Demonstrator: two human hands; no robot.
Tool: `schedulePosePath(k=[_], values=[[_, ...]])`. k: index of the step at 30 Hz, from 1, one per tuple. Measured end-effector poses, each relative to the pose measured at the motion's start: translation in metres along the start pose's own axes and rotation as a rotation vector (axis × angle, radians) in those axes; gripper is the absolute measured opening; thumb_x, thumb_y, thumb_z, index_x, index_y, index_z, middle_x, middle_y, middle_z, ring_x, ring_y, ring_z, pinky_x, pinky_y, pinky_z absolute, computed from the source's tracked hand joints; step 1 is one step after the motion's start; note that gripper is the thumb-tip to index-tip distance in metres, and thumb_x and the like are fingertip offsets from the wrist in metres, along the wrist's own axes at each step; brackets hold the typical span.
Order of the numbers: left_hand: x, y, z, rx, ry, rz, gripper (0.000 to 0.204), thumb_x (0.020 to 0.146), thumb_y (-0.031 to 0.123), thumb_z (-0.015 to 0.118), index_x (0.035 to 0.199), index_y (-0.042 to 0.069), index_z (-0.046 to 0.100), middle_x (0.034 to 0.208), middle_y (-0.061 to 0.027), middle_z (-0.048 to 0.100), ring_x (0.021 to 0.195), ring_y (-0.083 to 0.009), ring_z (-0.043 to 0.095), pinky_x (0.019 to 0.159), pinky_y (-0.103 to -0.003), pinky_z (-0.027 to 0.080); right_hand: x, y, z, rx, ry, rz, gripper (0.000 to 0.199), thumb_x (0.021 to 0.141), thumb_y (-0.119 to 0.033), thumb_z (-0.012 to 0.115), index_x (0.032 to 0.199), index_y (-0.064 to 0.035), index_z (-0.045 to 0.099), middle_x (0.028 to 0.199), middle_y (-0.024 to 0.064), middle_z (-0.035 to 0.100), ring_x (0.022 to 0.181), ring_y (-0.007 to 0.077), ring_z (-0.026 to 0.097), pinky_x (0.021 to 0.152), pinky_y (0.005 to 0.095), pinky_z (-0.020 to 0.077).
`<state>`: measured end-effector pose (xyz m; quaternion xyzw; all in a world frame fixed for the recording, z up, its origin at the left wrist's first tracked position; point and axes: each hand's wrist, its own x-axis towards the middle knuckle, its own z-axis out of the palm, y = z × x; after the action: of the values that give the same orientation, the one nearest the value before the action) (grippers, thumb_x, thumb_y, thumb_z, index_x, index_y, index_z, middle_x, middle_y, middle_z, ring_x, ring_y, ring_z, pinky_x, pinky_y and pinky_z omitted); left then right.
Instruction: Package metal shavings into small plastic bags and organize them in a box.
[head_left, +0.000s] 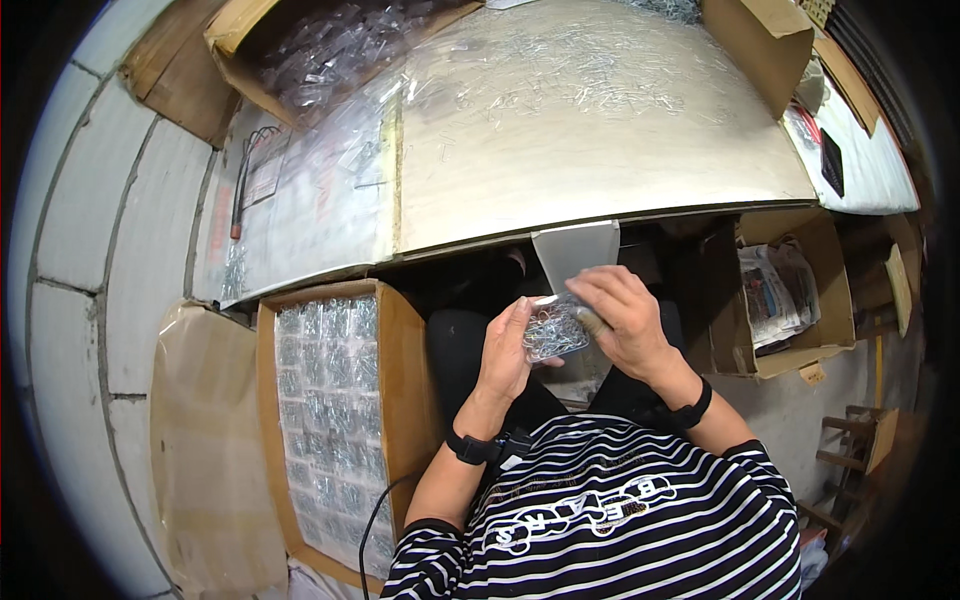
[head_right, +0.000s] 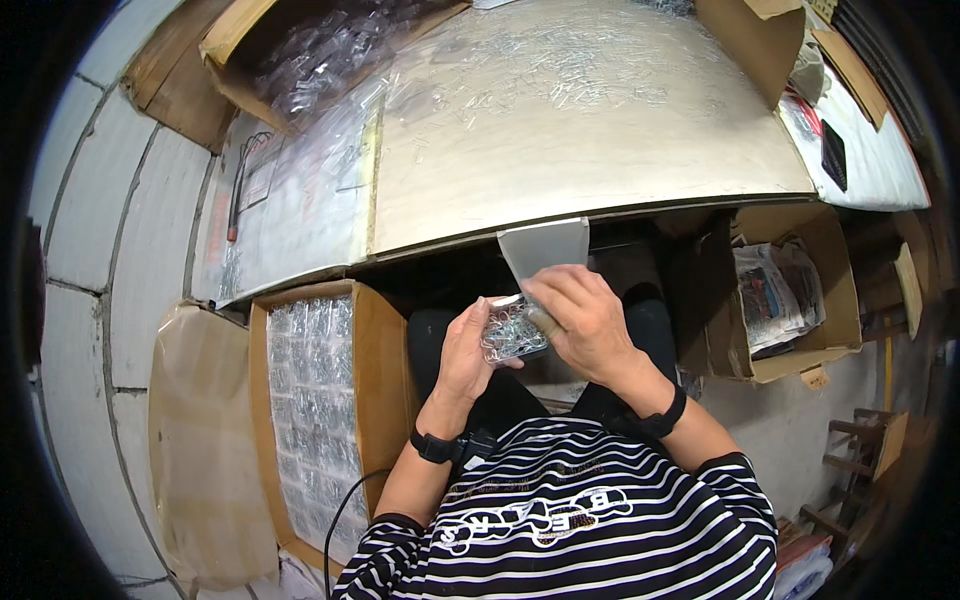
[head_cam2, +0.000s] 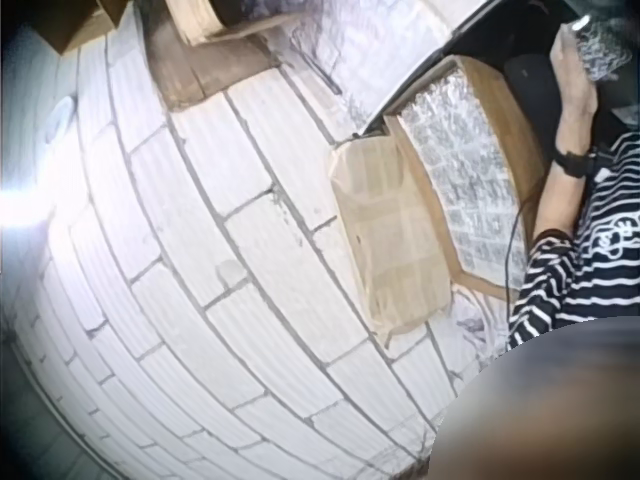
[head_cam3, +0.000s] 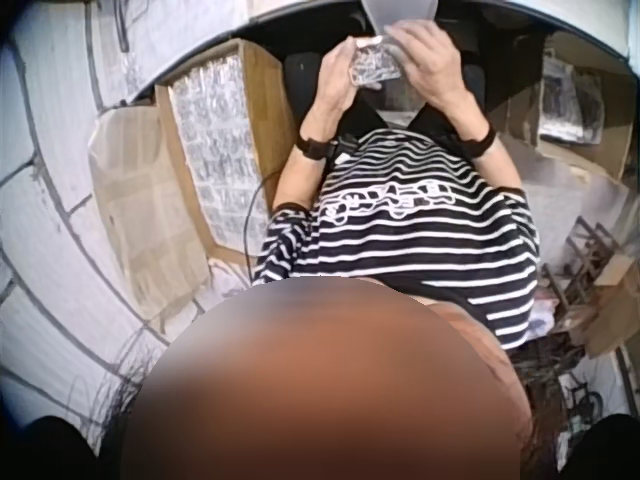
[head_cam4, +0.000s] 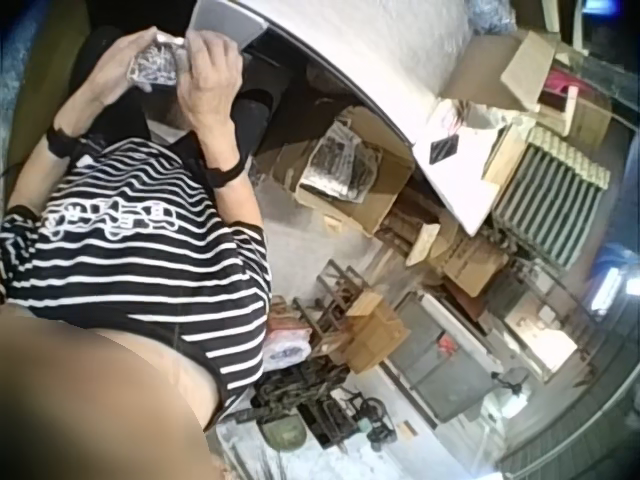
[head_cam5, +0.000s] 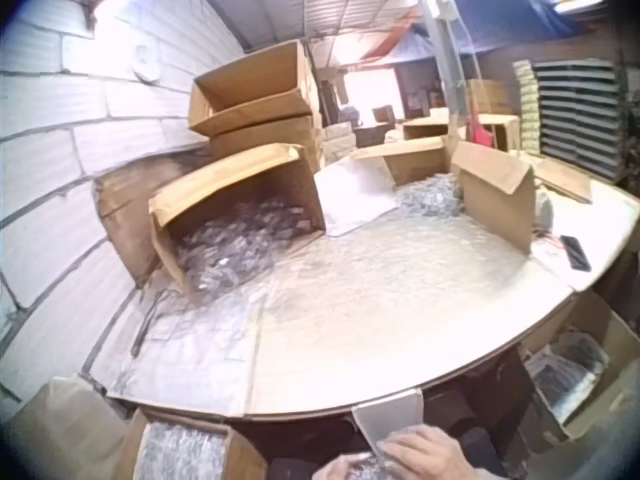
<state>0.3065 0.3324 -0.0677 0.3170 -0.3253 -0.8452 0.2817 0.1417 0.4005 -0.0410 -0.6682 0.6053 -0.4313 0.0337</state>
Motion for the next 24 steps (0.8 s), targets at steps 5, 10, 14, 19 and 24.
schedulePosePath(k=[5,10,14,19,24], values=[[0.002,-0.005,-0.008,0.031,0.006,0.078,0.029,0.098,0.025,0.045,0.108,0.0,0.056,0.093,-0.0087,0.063,0.072,-0.0144,0.066,0.049,-0.027,0.058,-0.013,-0.007,0.001,-0.013,-0.199,-0.109,0.034,0.079,-0.009,0.064,0.113,-0.0064,0.061,0.119,0.0101,0.061,0.123,0.0296,0.049,0.102,0.0495,0.0349],[-0.001,-0.006,-0.004,0.089,0.06,0.083,0.029,0.098,0.025,0.045,0.108,0.0,0.056,0.092,-0.0088,0.063,0.071,-0.0141,0.065,0.048,-0.027,0.057,-0.006,-0.011,0.005,-0.039,-0.283,-0.134,0.039,0.08,-0.012,0.062,0.119,-0.0055,0.057,0.127,0.011,0.056,0.126,0.0272,0.046,0.107,0.0489,0.0297],[-0.002,-0.004,-0.004,-0.028,0.075,0.087,0.032,0.099,0.028,0.041,0.107,0.0,0.056,0.091,-0.0089,0.062,0.07,-0.0133,0.064,0.048,-0.027,0.057,-0.009,-0.006,0.008,0.017,-0.26,-0.127,0.04,0.079,-0.011,0.063,0.118,-0.0053,0.057,0.127,0.0107,0.055,0.126,0.0254,0.046,0.108,0.0485,0.029],[-0.002,-0.008,-0.011,0.068,0.128,0.225,0.034,0.1,0.029,0.038,0.105,0.0,0.055,0.09,-0.0081,0.061,0.068,-0.013,0.063,0.05,-0.027,0.056,-0.006,-0.011,0.014,0.0,-0.347,-0.27,0.041,0.078,-0.014,0.065,0.117,-0.0041,0.057,0.126,0.0118,0.056,0.124,0.0278,0.048,0.106,0.0483,0.0315],[-0.019,0.007,-0.006,0.089,0.145,0.196,0.029,0.1,0.025,0.039,0.101,0.001,0.056,0.088,-0.0046,0.059,0.076,-0.0102,0.06,0.065,-0.023,0.053,0.01,-0.025,0.007,0.187,-0.219,-0.131,0.054,0.072,-0.02,0.071,0.121,-0.0034,0.054,0.131,0.0131,0.052,0.127,0.031,0.044,0.106,0.048,0.0315]])
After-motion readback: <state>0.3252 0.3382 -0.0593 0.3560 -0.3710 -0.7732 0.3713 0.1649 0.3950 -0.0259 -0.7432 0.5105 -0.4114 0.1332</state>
